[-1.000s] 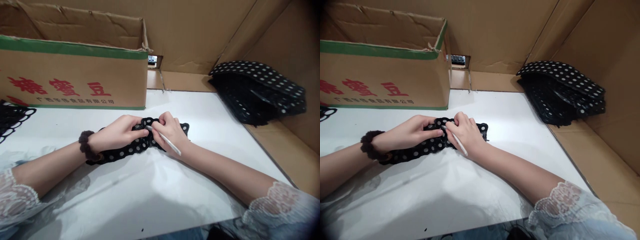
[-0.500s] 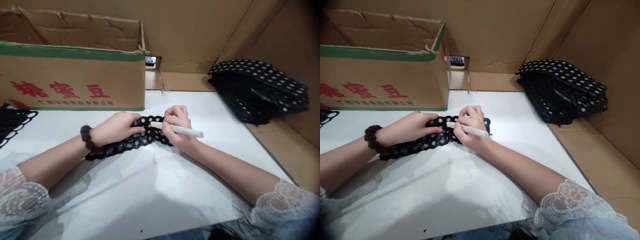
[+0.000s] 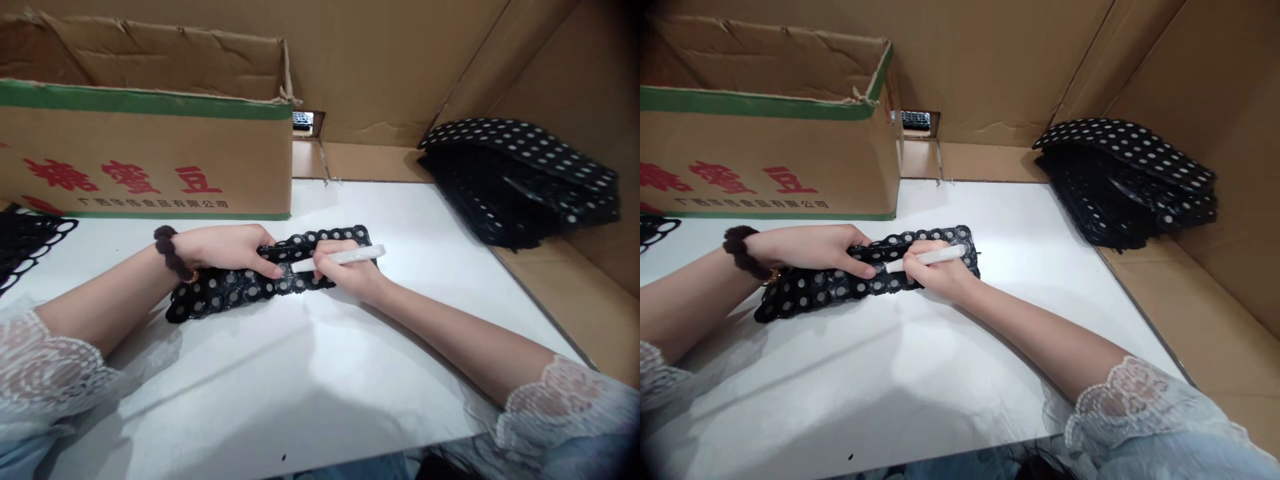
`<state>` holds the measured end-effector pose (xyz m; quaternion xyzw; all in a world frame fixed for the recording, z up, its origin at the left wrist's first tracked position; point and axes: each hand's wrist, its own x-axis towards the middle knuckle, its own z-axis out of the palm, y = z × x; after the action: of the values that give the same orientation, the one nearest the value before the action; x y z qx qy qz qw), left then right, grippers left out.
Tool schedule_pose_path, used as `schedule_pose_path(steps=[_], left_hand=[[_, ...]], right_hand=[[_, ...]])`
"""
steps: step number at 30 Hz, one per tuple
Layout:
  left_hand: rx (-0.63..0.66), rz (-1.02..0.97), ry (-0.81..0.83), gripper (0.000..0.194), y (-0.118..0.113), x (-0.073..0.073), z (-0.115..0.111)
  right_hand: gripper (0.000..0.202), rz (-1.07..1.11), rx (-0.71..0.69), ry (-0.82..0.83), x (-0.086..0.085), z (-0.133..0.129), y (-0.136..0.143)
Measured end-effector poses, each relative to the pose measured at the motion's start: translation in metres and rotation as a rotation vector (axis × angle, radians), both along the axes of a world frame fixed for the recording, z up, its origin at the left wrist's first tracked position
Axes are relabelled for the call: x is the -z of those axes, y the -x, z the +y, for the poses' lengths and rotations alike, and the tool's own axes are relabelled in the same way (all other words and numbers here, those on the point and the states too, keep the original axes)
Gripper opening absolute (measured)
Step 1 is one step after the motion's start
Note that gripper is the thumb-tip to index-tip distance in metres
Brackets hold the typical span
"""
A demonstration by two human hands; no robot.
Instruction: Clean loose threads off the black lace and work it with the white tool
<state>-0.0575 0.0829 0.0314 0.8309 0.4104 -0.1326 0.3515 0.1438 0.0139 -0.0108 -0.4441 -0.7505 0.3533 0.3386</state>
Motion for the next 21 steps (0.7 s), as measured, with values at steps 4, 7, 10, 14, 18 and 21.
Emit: schedule_pose_path(steps=[4,7,10,14,18,21], left_hand=[[-0.050,-0.028,0.075,0.031,0.000,-0.001,-0.002],[-0.098,-0.047,-0.006,0.028,-0.002,-0.003,-0.010],[-0.135,-0.076,-0.039,0.029,-0.004,-0.004,-0.019],[-0.127,-0.123,-0.002,0.029,-0.006,-0.004,-0.023],[0.022,-0.022,-0.131,0.033,-0.003,-0.008,-0.015],[0.115,0.084,-0.286,0.034,0.000,-0.010,-0.011]], right_hand=[[0.032,-0.047,-0.051,-0.024,0.001,0.001,0.000],[0.033,-0.133,-0.077,-0.097,0.003,0.000,0.002],[0.029,-0.282,-0.052,-0.175,0.005,-0.003,0.006],[0.027,-0.456,0.016,-0.243,0.006,-0.009,0.013],[0.028,-0.479,0.046,-0.231,0.004,-0.011,0.015],[0.020,-0.358,0.083,-0.131,0.002,-0.010,0.014]])
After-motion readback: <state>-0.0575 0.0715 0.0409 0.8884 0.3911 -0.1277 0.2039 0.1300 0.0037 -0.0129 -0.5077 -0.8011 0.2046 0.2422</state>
